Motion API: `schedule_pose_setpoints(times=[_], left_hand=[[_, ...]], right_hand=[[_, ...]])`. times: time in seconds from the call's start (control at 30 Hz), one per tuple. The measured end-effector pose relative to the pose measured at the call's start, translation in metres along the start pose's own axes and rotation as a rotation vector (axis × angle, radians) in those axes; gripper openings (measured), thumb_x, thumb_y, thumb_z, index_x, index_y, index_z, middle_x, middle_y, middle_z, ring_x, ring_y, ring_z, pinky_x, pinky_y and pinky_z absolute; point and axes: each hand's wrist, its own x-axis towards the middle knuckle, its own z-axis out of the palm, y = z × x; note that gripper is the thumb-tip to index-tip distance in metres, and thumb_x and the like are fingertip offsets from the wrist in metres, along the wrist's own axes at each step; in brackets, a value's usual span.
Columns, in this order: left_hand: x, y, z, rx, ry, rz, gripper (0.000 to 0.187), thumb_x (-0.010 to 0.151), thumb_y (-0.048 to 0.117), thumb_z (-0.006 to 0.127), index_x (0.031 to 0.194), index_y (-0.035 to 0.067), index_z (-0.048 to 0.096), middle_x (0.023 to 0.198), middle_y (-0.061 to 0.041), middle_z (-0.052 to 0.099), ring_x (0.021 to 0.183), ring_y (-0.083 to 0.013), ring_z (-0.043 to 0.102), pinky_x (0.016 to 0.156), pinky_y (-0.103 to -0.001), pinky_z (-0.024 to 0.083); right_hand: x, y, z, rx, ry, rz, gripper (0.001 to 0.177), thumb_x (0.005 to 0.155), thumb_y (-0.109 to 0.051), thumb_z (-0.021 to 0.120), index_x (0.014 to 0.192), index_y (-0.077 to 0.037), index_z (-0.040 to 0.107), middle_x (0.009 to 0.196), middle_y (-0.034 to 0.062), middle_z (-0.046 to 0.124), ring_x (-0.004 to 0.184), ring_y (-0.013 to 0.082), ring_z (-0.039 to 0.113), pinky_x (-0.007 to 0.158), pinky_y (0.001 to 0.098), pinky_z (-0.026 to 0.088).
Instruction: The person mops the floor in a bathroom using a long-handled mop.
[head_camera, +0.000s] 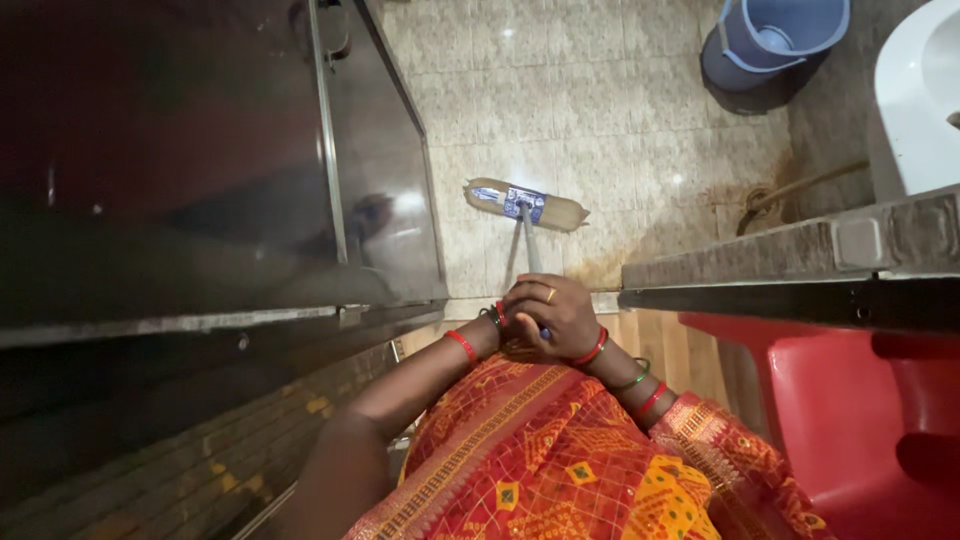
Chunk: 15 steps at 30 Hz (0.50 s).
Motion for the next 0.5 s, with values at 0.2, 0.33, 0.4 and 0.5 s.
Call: schedule_pose_setpoints(times=[0.2, 0.33, 0.4, 0.5], left_hand=[[0.007, -0.039, -0.006, 0.242, 0.120, 0.172, 0.028, 0.088, 0.025, 0.073, 0.113, 0.014, 0.066, 0.116, -0.006, 0.066, 0.114, -0.0268, 0.066, 0.100, -0.038, 0.053], [0.031, -0.048, -0.014, 0.340, 0.017, 0.123, 0.030, 0.081, 0.027, 0.078, 0.108, 0.018, 0.067, 0.110, -0.003, 0.067, 0.109, -0.0246, 0.067, 0.098, -0.037, 0.053], [0.037, -0.048, -0.021, 0.440, -0.040, 0.074, 0.029, 0.082, 0.030, 0.080, 0.107, 0.020, 0.068, 0.109, -0.002, 0.067, 0.110, -0.0238, 0.067, 0.099, -0.037, 0.053], [0.041, -0.043, -0.029, 0.863, 0.091, 0.400, 0.036, 0.079, 0.030, 0.078, 0.114, 0.023, 0.071, 0.117, -0.003, 0.068, 0.120, -0.0257, 0.062, 0.105, -0.040, 0.051]], right_hand=[[0.000, 0.022, -0.007, -0.071, 0.080, -0.021, 0.009, 0.089, -0.013, 0.065, 0.089, -0.007, 0.072, 0.104, 0.0089, 0.074, 0.107, 0.0321, 0.072, 0.088, 0.0419, 0.061], [-0.015, 0.039, 0.004, -0.094, 0.082, -0.045, 0.007, 0.088, -0.013, 0.066, 0.086, -0.011, 0.073, 0.102, 0.0070, 0.074, 0.106, 0.0311, 0.072, 0.089, 0.0417, 0.061], [-0.027, 0.057, 0.016, -0.106, 0.066, -0.076, 0.007, 0.088, -0.013, 0.067, 0.089, -0.011, 0.073, 0.105, 0.0080, 0.073, 0.108, 0.0319, 0.071, 0.090, 0.0422, 0.059], [-0.044, 0.093, 0.039, -0.197, -0.101, -0.072, 0.010, 0.084, -0.017, 0.069, 0.093, -0.015, 0.074, 0.111, 0.0065, 0.071, 0.115, 0.0301, 0.067, 0.095, 0.0450, 0.053]])
